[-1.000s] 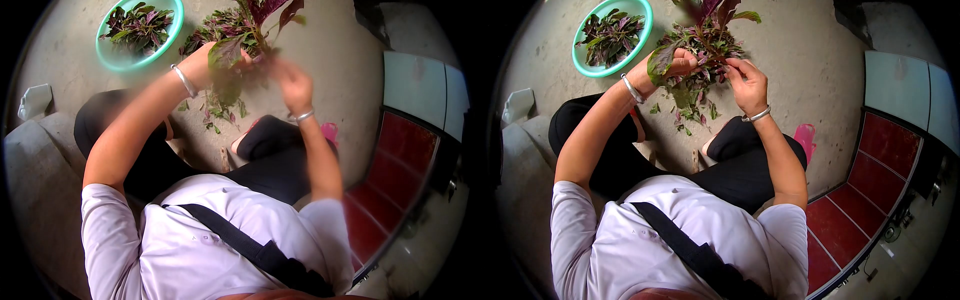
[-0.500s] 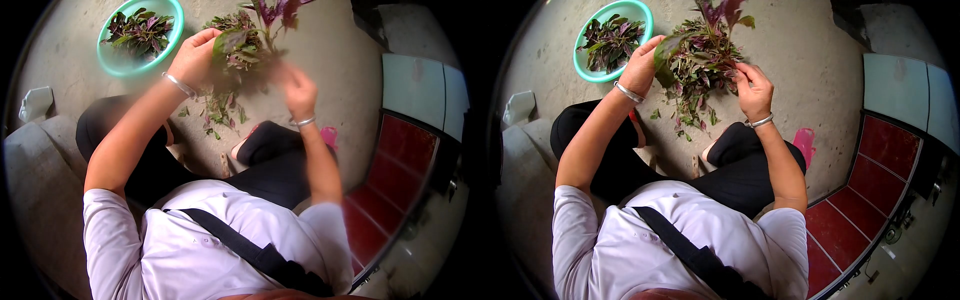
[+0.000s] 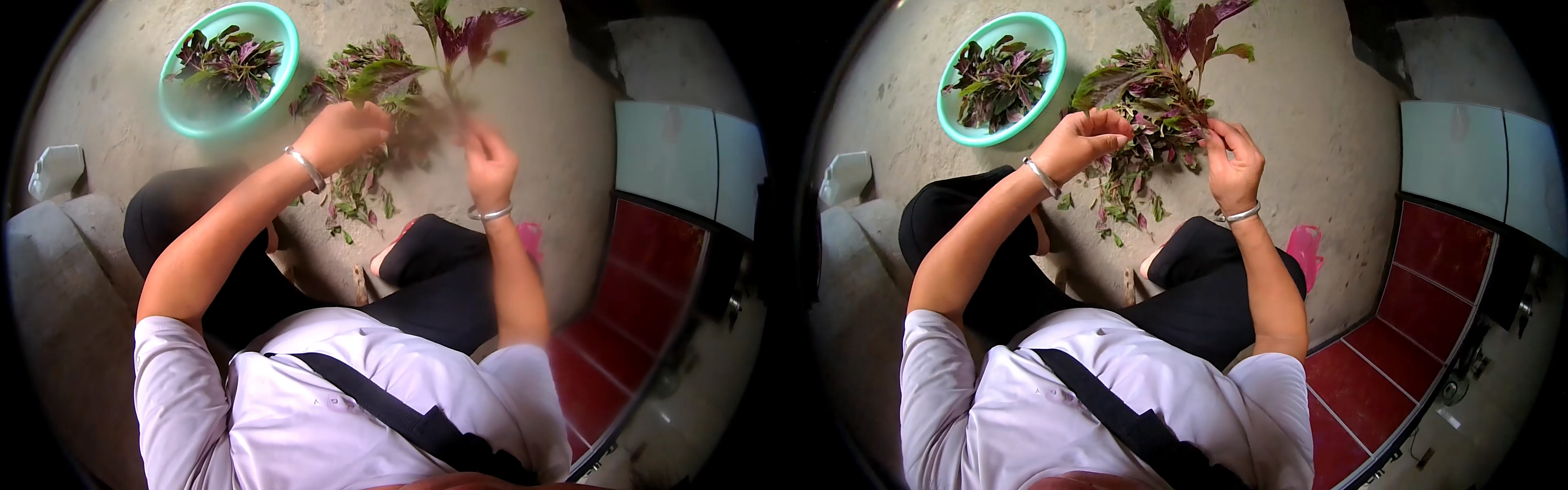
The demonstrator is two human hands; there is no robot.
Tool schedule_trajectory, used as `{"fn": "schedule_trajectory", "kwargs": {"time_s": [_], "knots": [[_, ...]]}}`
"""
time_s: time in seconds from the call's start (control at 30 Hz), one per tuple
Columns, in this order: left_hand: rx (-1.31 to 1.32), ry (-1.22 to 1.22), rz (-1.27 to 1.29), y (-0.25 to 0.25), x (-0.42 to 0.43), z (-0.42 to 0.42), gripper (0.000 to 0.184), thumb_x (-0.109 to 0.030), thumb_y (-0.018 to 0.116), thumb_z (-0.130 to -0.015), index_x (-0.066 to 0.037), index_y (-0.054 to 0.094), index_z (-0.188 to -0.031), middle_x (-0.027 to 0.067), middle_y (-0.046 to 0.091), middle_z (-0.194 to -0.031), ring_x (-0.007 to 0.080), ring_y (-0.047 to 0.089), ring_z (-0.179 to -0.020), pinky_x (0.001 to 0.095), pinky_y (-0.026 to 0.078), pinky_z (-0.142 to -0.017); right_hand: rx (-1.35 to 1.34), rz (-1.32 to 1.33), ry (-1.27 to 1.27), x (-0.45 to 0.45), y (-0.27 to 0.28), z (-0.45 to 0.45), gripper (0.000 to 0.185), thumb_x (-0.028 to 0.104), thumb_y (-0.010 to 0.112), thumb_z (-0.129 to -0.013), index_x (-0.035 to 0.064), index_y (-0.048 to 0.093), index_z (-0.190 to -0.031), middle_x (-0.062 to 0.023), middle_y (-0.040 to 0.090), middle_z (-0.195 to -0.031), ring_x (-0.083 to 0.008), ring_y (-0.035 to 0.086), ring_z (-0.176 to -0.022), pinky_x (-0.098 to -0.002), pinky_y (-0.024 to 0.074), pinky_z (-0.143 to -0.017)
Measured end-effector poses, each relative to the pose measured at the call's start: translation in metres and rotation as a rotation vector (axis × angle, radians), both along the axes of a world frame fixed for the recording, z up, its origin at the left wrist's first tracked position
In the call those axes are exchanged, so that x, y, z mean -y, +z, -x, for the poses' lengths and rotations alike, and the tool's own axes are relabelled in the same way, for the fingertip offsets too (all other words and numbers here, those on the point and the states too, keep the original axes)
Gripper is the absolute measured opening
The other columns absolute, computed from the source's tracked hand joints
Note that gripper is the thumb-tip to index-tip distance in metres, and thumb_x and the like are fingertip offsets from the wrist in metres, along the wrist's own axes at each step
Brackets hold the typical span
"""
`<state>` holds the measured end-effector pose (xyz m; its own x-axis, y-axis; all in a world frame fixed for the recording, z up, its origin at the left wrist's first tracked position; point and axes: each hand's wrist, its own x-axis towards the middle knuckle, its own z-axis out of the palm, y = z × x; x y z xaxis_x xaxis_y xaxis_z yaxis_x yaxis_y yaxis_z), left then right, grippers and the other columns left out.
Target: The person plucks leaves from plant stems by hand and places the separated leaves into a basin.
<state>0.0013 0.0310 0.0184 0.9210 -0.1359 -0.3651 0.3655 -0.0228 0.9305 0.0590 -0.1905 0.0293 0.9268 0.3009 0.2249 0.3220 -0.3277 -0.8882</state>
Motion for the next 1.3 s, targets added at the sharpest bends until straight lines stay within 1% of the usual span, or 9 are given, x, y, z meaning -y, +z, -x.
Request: {"fn": "schedule_trajectory", "kwargs": {"time_s": [0.2,0.3,0.4,0.5,0.53,0.67,0.77,0.93,1.3], "knots": [[-0.004,0.093,0.287,0.026,0.002,0.002,0.023,-0.009,0.056,-0.081,-0.003,0.055,-0.103,0.0062,0.061,-0.098,0.0116,0.056,-0.091,0.0231,0.043,-0.078,0.025,-0.012,-0.007,0.003,-0.006,-0.006,0.015,-0.005,0.05,-0.08,-0.0052,0.058,-0.092,-0.0068,0.056,-0.079,-0.0124,0.057,-0.068,-0.0217,0.0454,-0.063],[0.059,-0.008,0.267,0.051,-0.001,0.002,0.033,0.001,0.048,-0.078,-0.002,0.049,-0.111,0.0079,0.059,-0.104,0.0122,0.057,-0.09,0.0212,0.043,-0.077,0.027,-0.012,-0.019,0.002,-0.002,-0.006,0.014,-0.004,0.051,-0.08,-0.0053,0.058,-0.093,-0.0071,0.058,-0.081,-0.0126,0.057,-0.07,-0.0221,0.0452,-0.064],[0.044,0.115,0.431,0.042,-0.003,0.001,0.045,0.002,0.041,-0.072,-0.003,0.043,-0.117,0.0074,0.054,-0.11,0.013,0.054,-0.093,0.0227,0.041,-0.079,0.018,-0.011,-0.038,0.003,0.0,-0.007,0.015,-0.001,0.053,-0.081,-0.006,0.058,-0.095,-0.0081,0.061,-0.084,-0.013,0.058,-0.073,-0.0234,0.045,-0.068],[0.085,0.333,0.627,0.031,-0.004,0.002,0.05,-0.002,0.041,-0.067,-0.003,0.042,-0.117,0.0058,0.051,-0.112,0.0135,0.05,-0.098,0.0255,0.036,-0.086,0.032,-0.025,-0.047,0.006,-0.009,-0.011,0.014,-0.002,0.053,-0.08,-0.0058,0.058,-0.093,-0.0084,0.06,-0.083,-0.0133,0.058,-0.072,-0.0233,0.0453,-0.067],[0.163,0.328,0.685,0.032,-0.005,0.002,0.045,-0.012,0.046,-0.072,-0.004,0.043,-0.117,0.0042,0.05,-0.109,0.0136,0.045,-0.103,0.0286,0.031,-0.091,0.046,-0.026,-0.051,0.006,-0.011,-0.012,0.014,-0.003,0.053,-0.08,-0.0056,0.058,-0.092,-0.0083,0.059,-0.082,-0.0133,0.058,-0.07,-0.0228,0.0455,-0.065],[0.15,0.248,0.573,0.042,-0.011,-0.003,0.039,-0.026,0.051,-0.083,-0.003,0.046,-0.114,0.0049,0.053,-0.106,0.0118,0.047,-0.1,0.0287,0.032,-0.09,0.075,0.038,-0.054,0.005,-0.007,-0.01,0.013,-0.001,0.055,-0.08,-0.0057,0.059,-0.092,-0.0084,0.061,-0.084,-0.0132,0.057,-0.073,-0.0239,0.0449,-0.068],[0.1,0.176,0.538,0.046,-0.011,-0.002,0.033,-0.021,0.052,-0.085,-0.002,0.049,-0.112,0.0054,0.058,-0.097,0.0121,0.052,-0.095,0.0277,0.036,-0.087,0.196,0.124,-0.037,0.006,-0.009,-0.012,0.012,-0.001,0.055,-0.08,-0.004,0.06,-0.091,-0.0083,0.061,-0.082,-0.0139,0.057,-0.073,-0.024,0.0448,-0.067],[0.045,0.033,0.329,0.044,-0.012,-0.001,0.025,-0.01,0.055,-0.082,0.0,0.055,-0.105,0.005,0.061,-0.091,0.0096,0.058,-0.077,0.0223,0.046,-0.067,0.319,0.178,-0.035,0.003,0.003,-0.011,0.013,-0.001,0.057,-0.076,0.0,0.061,-0.088,-0.0103,0.059,-0.078,-0.0197,0.058,-0.07,-0.0262,0.0445,-0.063],[0.044,0.001,0.246,0.031,-0.009,0.003,0.022,-0.001,0.044,-0.082,0.003,0.057,-0.1,0.0022,0.059,-0.079,0.0077,0.053,-0.068,0.0222,0.044,-0.069,0.574,0.4,-0.088,0.017,0.002,-0.025,0.017,-0.001,0.06,-0.07,0.0062,0.061,-0.085,-0.0083,0.058,-0.076,-0.0249,0.057,-0.067,-0.0305,0.0448,-0.059]]}}
